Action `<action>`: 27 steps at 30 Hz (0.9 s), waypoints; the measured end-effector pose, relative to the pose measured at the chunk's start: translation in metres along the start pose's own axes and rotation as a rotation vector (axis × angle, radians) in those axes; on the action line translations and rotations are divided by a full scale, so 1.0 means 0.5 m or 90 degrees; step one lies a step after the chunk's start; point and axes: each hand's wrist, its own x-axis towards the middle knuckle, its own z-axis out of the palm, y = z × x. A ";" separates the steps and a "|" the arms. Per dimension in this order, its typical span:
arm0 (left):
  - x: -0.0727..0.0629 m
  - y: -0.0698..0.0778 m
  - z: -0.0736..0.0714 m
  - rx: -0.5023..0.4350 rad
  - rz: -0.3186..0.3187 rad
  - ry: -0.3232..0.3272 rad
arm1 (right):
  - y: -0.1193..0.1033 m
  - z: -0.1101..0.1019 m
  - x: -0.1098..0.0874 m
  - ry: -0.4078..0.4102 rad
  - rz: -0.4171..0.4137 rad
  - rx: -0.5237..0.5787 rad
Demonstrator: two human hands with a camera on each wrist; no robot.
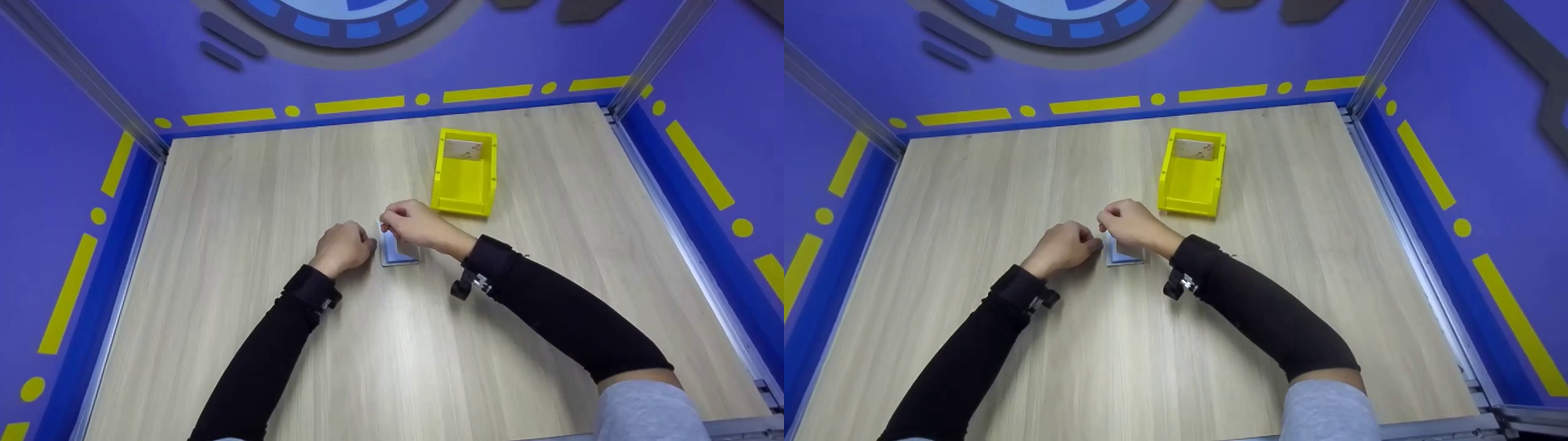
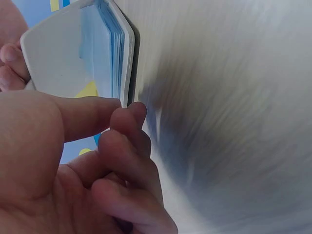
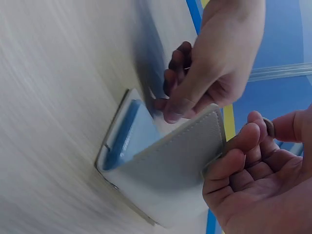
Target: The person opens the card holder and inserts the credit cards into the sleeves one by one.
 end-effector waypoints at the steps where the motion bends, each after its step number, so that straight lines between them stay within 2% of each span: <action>1: 0.000 -0.001 0.000 0.000 -0.004 -0.002 | 0.002 0.005 0.003 0.002 -0.002 0.001; 9: -0.003 -0.008 -0.003 -0.004 -0.029 -0.012 | 0.019 0.031 0.023 0.000 0.003 0.002; 16: 0.001 -0.014 -0.011 -0.007 -0.034 -0.004 | 0.039 0.038 0.029 -0.018 0.009 -0.042; 22: 0.001 -0.020 -0.028 -0.043 -0.041 -0.008 | 0.044 0.037 0.030 -0.019 0.002 -0.058; 27: -0.002 -0.020 -0.041 -0.068 -0.036 -0.003 | 0.046 0.031 0.027 -0.001 0.000 -0.085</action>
